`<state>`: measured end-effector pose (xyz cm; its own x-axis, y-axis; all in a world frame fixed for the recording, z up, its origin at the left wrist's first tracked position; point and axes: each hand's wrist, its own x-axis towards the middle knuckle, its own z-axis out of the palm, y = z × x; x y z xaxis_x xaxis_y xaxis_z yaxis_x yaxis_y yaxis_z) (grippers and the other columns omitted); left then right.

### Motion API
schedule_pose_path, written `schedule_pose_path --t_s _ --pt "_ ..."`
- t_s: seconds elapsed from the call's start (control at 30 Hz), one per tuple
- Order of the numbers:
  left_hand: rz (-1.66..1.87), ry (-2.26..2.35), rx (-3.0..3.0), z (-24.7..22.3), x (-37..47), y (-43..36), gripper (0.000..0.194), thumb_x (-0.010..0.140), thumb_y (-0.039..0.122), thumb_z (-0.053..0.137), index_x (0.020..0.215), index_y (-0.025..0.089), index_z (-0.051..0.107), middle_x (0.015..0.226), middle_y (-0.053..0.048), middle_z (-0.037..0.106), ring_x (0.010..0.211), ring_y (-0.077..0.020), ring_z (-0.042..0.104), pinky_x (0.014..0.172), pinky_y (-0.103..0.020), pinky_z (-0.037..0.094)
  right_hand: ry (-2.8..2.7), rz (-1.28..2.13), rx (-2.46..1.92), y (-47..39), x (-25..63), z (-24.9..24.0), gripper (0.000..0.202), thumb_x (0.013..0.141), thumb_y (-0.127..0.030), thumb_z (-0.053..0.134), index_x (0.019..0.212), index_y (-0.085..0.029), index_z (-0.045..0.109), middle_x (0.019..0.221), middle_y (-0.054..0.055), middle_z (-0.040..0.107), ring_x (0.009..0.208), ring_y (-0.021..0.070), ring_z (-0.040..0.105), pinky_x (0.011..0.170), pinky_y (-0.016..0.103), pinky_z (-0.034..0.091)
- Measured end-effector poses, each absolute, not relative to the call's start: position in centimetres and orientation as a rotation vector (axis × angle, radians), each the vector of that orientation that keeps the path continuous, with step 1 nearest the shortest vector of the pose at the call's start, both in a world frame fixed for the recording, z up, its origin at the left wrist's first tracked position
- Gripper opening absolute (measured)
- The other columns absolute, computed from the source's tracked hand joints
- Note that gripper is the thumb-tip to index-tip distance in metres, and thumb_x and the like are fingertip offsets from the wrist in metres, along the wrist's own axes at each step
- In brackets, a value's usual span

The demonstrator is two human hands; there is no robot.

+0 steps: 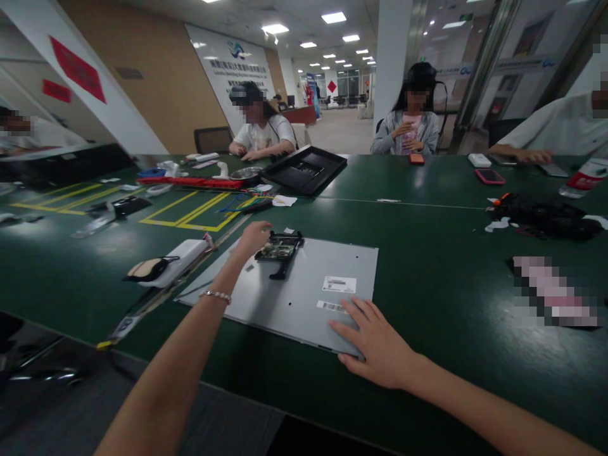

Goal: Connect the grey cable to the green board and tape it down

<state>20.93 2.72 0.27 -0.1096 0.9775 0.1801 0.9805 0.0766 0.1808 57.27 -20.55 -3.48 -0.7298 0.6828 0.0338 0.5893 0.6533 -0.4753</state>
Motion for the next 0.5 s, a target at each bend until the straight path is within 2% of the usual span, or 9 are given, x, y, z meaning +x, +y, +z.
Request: schedule_pose_path --t_s 0.1,0.2,0.33,0.5 --pt "-0.323 -2.369 -2.015 1.3 17.1 1.2 0.037 0.079 0.02 0.052 0.112 0.01 0.065 0.118 -0.013 0.064 0.111 -0.0275 0.055 0.096 -0.031 0.04 -2.659 0.649 -1.04 -20.7 57.2 -3.7 0.058 0.092 -0.054 0.04 0.145 -0.029 0.037 0.158 0.011 0.018 0.144 0.0344 0.011 0.114 0.055 0.011" --pt "-0.271 -2.54 -1.953 1.8 13.8 -0.3 0.043 0.075 0.026 0.062 0.113 0.007 0.063 0.108 -0.014 0.066 0.099 -0.0284 0.058 0.087 -0.032 0.043 -2.652 0.647 -1.045 -20.8 57.2 -3.9 0.058 0.092 -0.053 0.042 0.145 -0.029 0.038 0.158 0.01 0.018 0.144 0.0343 0.011 0.114 0.054 0.01" --pt "-0.332 -2.684 -1.975 1.2 11.8 -2.0 0.041 0.073 0.029 0.068 0.107 0.006 0.066 0.089 -0.008 0.069 0.078 -0.0203 0.058 0.073 -0.026 0.042 -2.654 0.675 -1.056 -20.8 57.2 -3.9 0.059 0.092 -0.054 0.042 0.146 -0.031 0.036 0.159 0.008 0.017 0.144 0.0339 0.011 0.114 0.055 0.011" --pt "-0.638 -2.703 -1.967 0.2 11.5 -3.0 0.019 0.074 0.017 0.065 0.09 0.008 0.071 0.068 0.001 0.065 0.069 -0.0141 0.054 0.066 -0.021 0.038 -2.653 0.681 -1.063 -20.8 57.1 -3.9 0.06 0.091 -0.053 0.044 0.146 -0.031 0.035 0.159 0.007 0.015 0.144 0.0331 0.01 0.115 0.054 0.01"
